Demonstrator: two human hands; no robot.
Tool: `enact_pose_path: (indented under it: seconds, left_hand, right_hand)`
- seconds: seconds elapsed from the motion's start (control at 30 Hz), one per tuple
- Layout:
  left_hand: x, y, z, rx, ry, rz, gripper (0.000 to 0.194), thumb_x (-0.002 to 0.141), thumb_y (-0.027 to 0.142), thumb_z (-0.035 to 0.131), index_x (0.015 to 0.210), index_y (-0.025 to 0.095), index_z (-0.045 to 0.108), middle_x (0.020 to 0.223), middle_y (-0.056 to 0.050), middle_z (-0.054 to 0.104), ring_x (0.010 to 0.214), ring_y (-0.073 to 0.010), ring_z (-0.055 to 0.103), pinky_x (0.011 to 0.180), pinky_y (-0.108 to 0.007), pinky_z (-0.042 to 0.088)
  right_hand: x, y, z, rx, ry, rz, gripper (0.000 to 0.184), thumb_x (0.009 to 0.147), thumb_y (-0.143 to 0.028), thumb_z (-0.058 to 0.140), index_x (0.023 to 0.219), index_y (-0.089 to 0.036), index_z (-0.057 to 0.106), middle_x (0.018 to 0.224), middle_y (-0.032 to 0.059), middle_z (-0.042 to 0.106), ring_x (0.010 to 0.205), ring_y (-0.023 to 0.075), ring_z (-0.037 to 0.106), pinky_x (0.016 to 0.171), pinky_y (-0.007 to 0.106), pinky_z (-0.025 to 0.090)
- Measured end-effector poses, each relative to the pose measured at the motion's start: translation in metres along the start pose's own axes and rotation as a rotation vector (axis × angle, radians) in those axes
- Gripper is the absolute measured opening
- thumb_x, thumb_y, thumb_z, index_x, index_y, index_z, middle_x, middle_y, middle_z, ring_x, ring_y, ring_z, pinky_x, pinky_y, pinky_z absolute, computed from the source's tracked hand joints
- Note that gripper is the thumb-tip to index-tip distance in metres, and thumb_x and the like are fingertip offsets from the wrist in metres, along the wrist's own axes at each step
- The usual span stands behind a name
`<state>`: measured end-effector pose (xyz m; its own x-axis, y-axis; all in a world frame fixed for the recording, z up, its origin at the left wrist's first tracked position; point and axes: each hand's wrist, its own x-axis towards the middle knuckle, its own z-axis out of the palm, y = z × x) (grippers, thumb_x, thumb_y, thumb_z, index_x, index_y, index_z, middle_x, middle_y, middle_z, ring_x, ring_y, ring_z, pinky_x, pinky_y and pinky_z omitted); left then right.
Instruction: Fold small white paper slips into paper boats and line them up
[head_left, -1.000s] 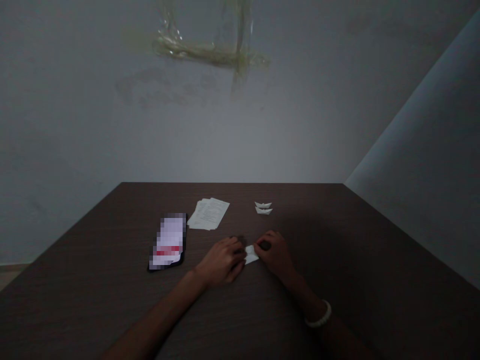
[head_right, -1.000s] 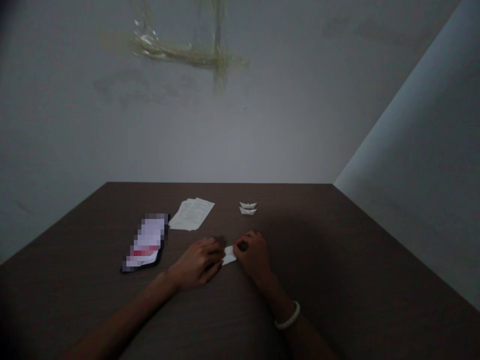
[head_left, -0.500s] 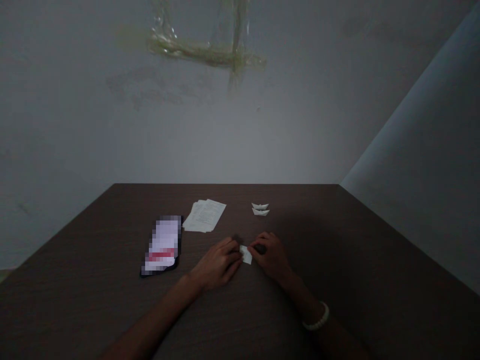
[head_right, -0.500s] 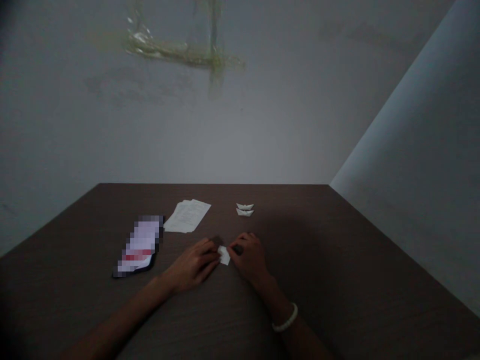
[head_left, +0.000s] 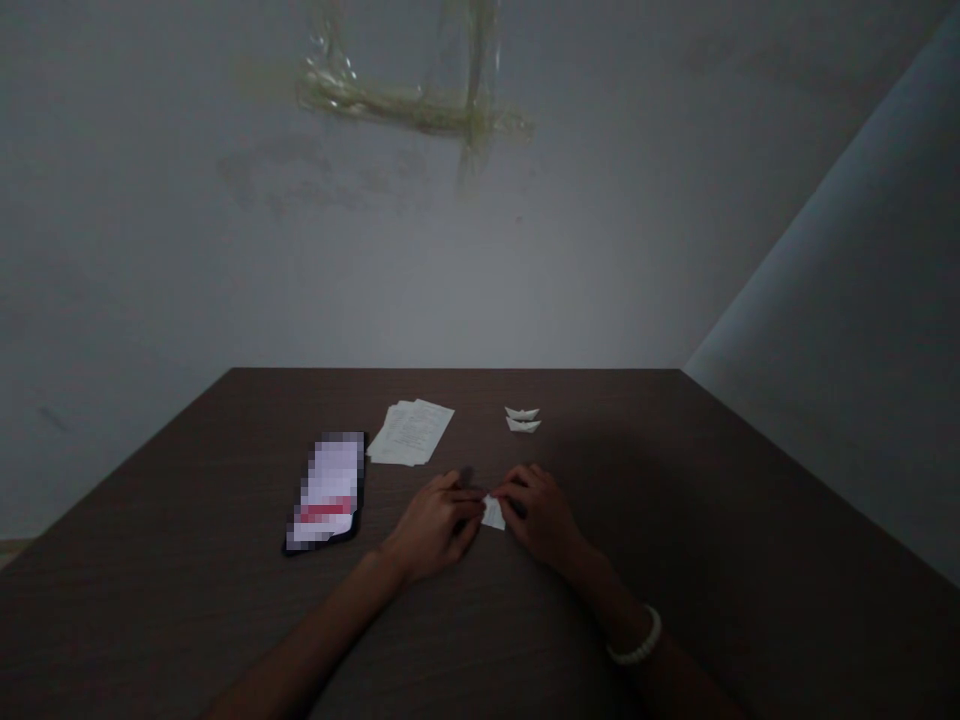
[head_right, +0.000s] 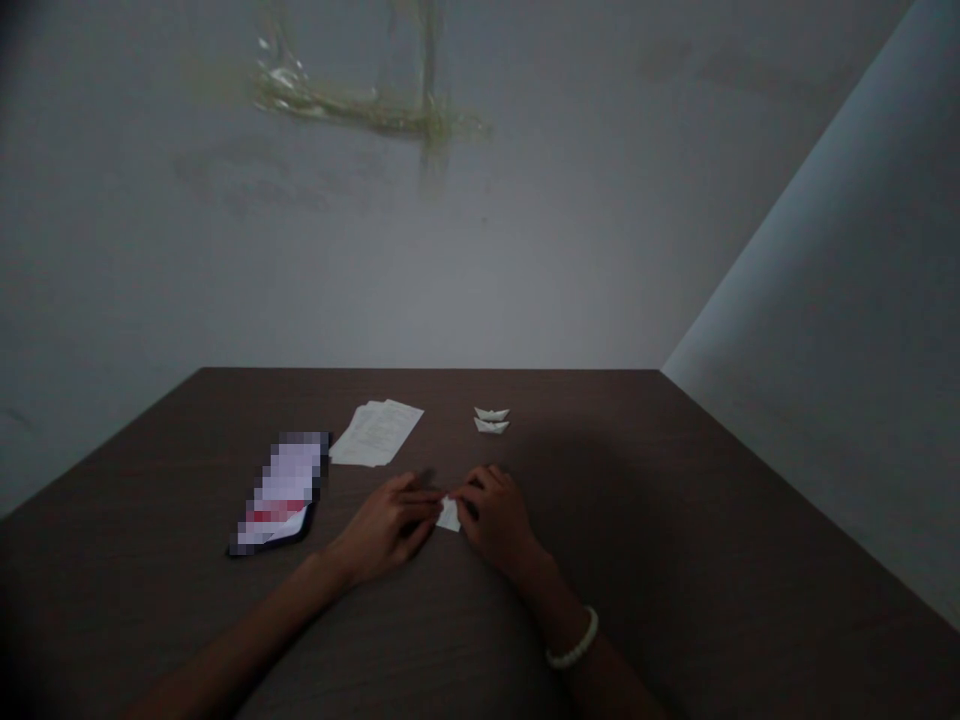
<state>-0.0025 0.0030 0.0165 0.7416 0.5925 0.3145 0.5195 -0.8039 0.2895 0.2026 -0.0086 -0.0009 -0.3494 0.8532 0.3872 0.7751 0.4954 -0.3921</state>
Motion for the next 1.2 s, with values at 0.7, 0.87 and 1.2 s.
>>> enact_pose_path:
  seconds: [0.7,0.87,1.2]
  left_hand:
    - [-0.002,-0.001,0.004,0.068,0.022,-0.018,0.020,0.087,0.018,0.052,0.094,0.022,0.070,0.112,-0.003,0.070,0.094,-0.0250,0.055,0.081,-0.039,0.048]
    - [-0.003,-0.001,0.005,0.090,0.031,-0.012,0.020,0.088,0.019,0.051,0.097,0.022,0.069,0.113,-0.003,0.069,0.094,-0.0253,0.055,0.079,-0.039,0.048]
    - [-0.005,0.003,0.001,0.046,0.027,0.093,0.018,0.088,0.018,0.049,0.086,0.020,0.067,0.085,-0.005,0.069,0.083,-0.0215,0.056,0.083,-0.036,0.046]
  right_hand:
    - [-0.010,-0.001,-0.016,-0.104,-0.033,0.062,0.017,0.082,-0.016,0.063,0.092,-0.025,0.073,0.093,0.0035,0.063,0.093,0.0208,0.052,0.083,0.034,0.041]
    - [-0.010,-0.002,-0.016,-0.115,-0.025,0.055,0.017,0.082,-0.014,0.063,0.091,-0.025,0.073,0.094,0.0036,0.065,0.092,0.0210,0.052,0.083,0.034,0.041]
    - [-0.008,0.000,-0.013,-0.101,0.004,0.033,0.013,0.086,-0.021,0.061,0.087,-0.025,0.073,0.096,0.0044,0.065,0.094,0.0206,0.053,0.086,0.035,0.043]
